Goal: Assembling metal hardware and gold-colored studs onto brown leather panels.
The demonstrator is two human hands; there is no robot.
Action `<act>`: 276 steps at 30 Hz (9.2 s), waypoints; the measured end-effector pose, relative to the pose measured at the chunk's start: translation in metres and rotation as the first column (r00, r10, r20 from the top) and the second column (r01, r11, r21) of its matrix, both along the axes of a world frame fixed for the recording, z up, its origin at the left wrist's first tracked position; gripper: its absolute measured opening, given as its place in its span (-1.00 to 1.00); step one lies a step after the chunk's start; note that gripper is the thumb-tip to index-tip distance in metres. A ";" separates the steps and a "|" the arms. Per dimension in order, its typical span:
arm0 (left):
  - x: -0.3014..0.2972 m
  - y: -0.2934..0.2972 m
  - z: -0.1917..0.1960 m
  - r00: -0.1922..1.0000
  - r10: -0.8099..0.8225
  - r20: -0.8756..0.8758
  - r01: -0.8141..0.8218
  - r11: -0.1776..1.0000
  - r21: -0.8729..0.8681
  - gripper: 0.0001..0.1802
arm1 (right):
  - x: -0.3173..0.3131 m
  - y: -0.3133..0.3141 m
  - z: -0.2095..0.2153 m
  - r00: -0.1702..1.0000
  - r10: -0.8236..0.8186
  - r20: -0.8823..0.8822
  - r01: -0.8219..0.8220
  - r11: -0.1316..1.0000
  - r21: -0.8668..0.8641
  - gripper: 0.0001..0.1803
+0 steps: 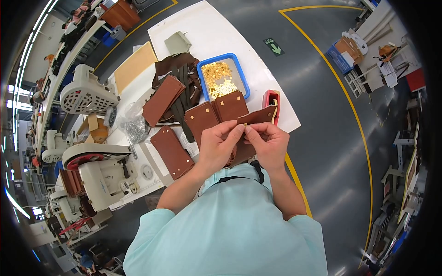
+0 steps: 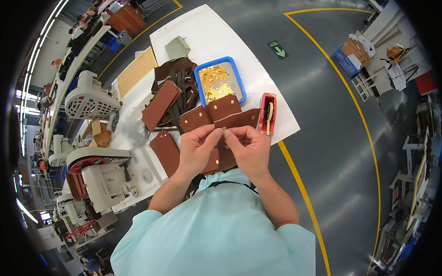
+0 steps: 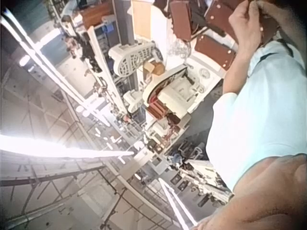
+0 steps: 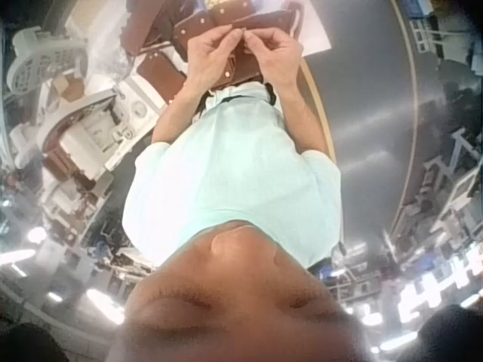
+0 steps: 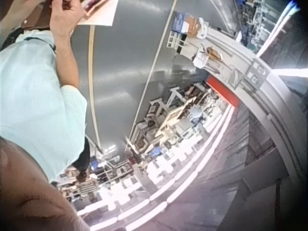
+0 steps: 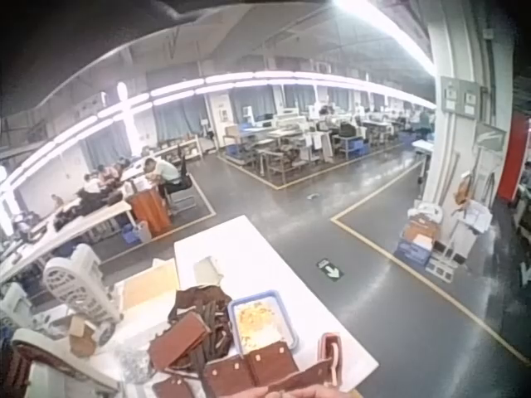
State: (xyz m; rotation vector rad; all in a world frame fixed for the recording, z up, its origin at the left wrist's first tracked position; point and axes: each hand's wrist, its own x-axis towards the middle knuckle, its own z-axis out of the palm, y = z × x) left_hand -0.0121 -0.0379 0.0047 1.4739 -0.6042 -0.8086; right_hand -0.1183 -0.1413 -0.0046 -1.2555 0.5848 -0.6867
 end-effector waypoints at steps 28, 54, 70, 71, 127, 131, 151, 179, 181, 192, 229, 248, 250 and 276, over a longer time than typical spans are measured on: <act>0.024 0.024 0.001 0.944 0.326 -0.040 -0.324 0.944 0.064 -0.79 | -0.070 -0.127 -0.189 0.870 -0.249 -0.426 0.360 0.911 0.201 -0.85; 0.014 0.030 -0.017 0.958 0.262 0.120 -0.278 0.950 0.141 -0.81 | -0.050 -0.096 -0.216 0.619 -0.139 -0.773 0.118 0.990 -0.083 -0.76; 0.019 0.019 -0.007 0.965 0.219 0.144 -0.234 0.967 0.101 -0.72 | -0.043 -0.050 -0.253 0.778 -0.484 -0.401 0.608 0.740 0.288 -0.79; 0.019 0.019 -0.007 0.964 0.215 0.155 -0.232 0.968 0.098 -0.72 | -0.044 -0.050 -0.255 0.794 -0.462 -0.394 0.583 0.762 0.281 -0.79; -0.002 0.016 -0.003 0.997 0.071 0.026 -0.070 0.997 -0.038 -0.75 | -0.010 0.014 -0.011 0.988 0.152 -0.007 -0.148 0.970 0.193 -0.89; -0.005 0.019 0.000 0.999 0.053 0.004 -0.053 0.999 -0.013 -0.75 | -0.005 0.015 -0.007 0.989 0.145 0.031 -0.148 0.968 0.204 -0.89; -0.005 0.018 0.009 0.993 0.057 0.104 -0.056 0.998 -0.010 -0.73 | 0.002 0.011 -0.010 0.989 0.135 0.056 -0.144 0.966 0.214 -0.89; 0.016 0.030 0.008 0.957 0.257 0.137 -0.247 0.965 -0.084 -0.91 | -0.056 0.008 0.173 -0.032 0.505 0.862 -0.517 0.730 -0.447 -0.58; 0.015 0.031 0.012 0.948 0.284 0.144 -0.278 0.959 -0.058 -0.92 | -0.055 0.011 0.176 -0.051 0.488 0.871 -0.538 0.721 -0.436 -0.56; 0.022 0.040 0.028 0.924 0.261 0.280 -0.262 0.964 -0.036 -0.49 | -0.041 0.012 0.186 -0.116 0.476 0.872 -0.671 0.610 -0.422 -0.55; 0.034 0.061 0.048 0.893 0.131 0.431 -0.192 0.976 0.101 -0.64 | -0.049 -0.108 -0.196 0.696 -0.298 -0.653 0.028 0.920 -0.390 -0.64; 0.031 0.056 0.026 0.941 -0.040 0.336 -0.005 0.991 0.132 -0.50 | -0.042 -0.064 -0.236 0.808 -0.329 -0.489 0.551 0.715 0.431 -0.76; 0.031 0.054 0.026 0.938 -0.044 0.345 0.005 0.993 0.114 -0.51 | -0.042 -0.059 -0.239 0.810 -0.332 -0.484 0.554 0.703 0.446 -0.78; 0.025 0.048 0.016 0.930 -0.015 0.366 -0.027 0.994 0.109 -0.54 | -0.046 -0.054 -0.244 0.831 -0.375 -0.410 0.549 0.667 0.504 -0.85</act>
